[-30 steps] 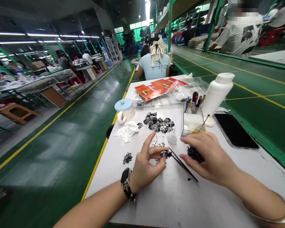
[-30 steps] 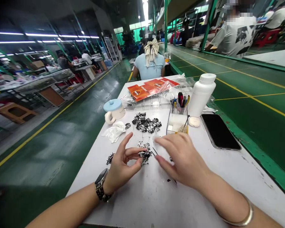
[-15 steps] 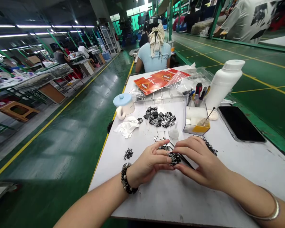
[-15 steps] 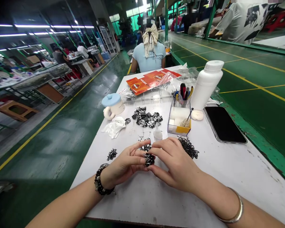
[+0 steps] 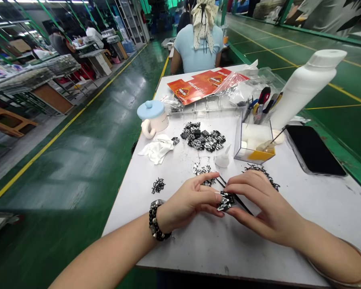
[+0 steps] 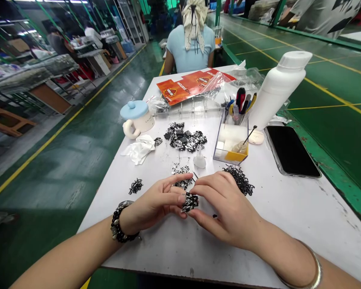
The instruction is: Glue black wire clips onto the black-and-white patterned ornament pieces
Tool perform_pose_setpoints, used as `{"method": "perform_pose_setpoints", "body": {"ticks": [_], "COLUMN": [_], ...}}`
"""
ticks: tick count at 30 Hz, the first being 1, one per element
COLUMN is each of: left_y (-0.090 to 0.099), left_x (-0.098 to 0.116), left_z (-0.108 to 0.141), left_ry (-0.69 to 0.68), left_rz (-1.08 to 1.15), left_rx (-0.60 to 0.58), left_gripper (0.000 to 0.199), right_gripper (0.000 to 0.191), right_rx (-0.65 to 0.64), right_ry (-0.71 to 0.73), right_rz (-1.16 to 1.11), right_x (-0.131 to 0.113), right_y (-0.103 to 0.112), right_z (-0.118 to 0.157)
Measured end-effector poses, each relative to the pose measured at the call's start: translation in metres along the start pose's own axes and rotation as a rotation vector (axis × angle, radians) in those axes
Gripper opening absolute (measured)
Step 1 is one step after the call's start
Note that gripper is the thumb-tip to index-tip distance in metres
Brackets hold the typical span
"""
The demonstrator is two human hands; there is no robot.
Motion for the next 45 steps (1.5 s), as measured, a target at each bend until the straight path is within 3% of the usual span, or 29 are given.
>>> {"method": "perform_pose_setpoints", "body": {"ticks": [21, 27, 34, 40, 43, 45], "left_y": [0.001, 0.000, -0.009, -0.013, -0.014, -0.017], "left_x": [0.004, 0.007, 0.005, -0.003, -0.005, -0.007], "left_z": [0.005, 0.005, 0.003, 0.000, 0.002, 0.005], "left_ry": [-0.063, -0.042, -0.076, -0.154, -0.156, -0.136], "left_rz": [-0.152, -0.071, 0.122, 0.194, 0.176, 0.117], "left_rx": [0.085, 0.034, -0.215, -0.229, -0.226, -0.257], "left_gripper": [0.064, 0.060, 0.055, 0.039, 0.039, 0.040], "right_gripper": [0.025, 0.027, 0.029, 0.030, 0.032, 0.027], "right_rx": [-0.045, -0.025, 0.036, -0.001, 0.118, 0.228], "right_ry": [-0.002, -0.019, -0.201, -0.289, -0.401, -0.508], "right_rz": [-0.013, -0.063, -0.437, -0.609, -0.703, -0.637], "right_x": [0.000, 0.001, 0.014, 0.023, 0.039, 0.050], "right_y": [-0.005, -0.001, -0.001, -0.009, -0.008, -0.005], "right_z": [-0.001, 0.000, 0.003, 0.003, 0.002, 0.000]}}
Point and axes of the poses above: each hand's wrist, its own z-axis away from the middle knuckle, its own y-axis out of the back of the hand, x = y × z, the point moved 5 cm from there along -z, towards the middle knuckle, and after that the axes turned 1 degree about z, right-handed, at the moved point
